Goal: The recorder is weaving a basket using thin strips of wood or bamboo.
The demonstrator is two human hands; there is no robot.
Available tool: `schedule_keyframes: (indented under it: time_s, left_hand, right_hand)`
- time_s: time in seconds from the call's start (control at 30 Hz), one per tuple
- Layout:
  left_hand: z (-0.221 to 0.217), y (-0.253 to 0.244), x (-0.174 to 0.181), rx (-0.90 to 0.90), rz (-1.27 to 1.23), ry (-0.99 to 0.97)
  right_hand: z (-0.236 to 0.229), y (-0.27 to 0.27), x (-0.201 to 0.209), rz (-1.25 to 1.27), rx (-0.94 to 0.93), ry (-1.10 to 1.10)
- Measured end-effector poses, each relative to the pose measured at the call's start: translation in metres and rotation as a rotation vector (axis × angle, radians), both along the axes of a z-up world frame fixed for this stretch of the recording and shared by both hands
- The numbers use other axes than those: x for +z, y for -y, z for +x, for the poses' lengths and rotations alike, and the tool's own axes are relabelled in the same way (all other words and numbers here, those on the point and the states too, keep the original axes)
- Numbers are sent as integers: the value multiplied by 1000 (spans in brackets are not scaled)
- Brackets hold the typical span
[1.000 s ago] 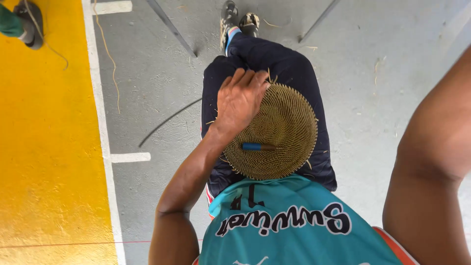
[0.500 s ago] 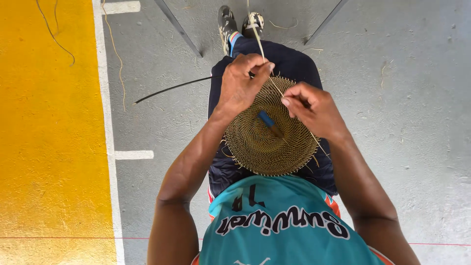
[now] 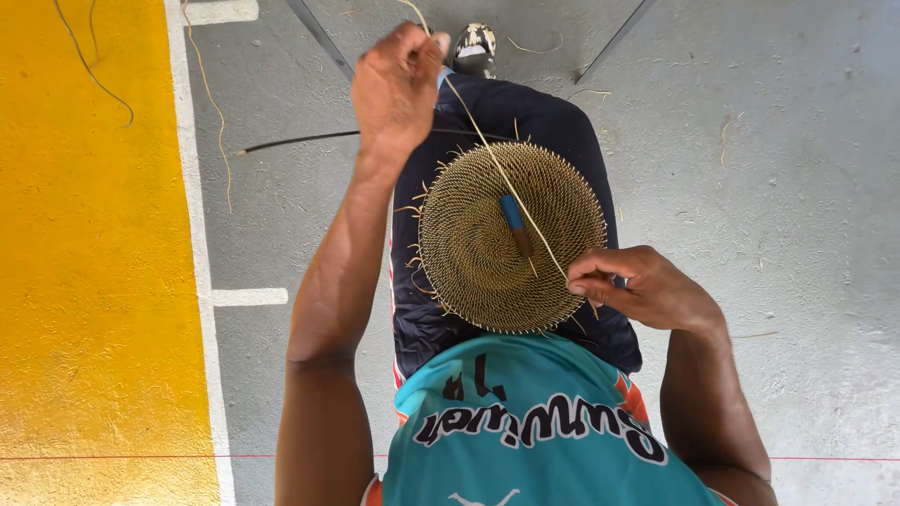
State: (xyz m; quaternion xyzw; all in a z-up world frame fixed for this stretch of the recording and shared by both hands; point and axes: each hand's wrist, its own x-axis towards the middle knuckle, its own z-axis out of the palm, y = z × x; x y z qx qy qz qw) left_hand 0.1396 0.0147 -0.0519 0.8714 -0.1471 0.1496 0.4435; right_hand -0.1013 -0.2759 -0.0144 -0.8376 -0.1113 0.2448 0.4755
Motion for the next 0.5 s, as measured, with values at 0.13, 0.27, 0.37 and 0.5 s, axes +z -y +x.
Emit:
schedule_keyframes:
  time_s: [0.13,0.27,0.37,0.5]
  left_hand:
    - [24,-32,7,157,89,180]
    - [35,-79,22,396,239,318]
    - [41,-116,28,450,259,174]
    - [27,-117,45,533,377,368]
  right_hand:
    - [0,19,-3,93,67,95]
    - [-12,82,-11,138,-80,139]
    - [-19,125,-14,119,-184,150]
    - [-13,126,-19,-50,-385,160]
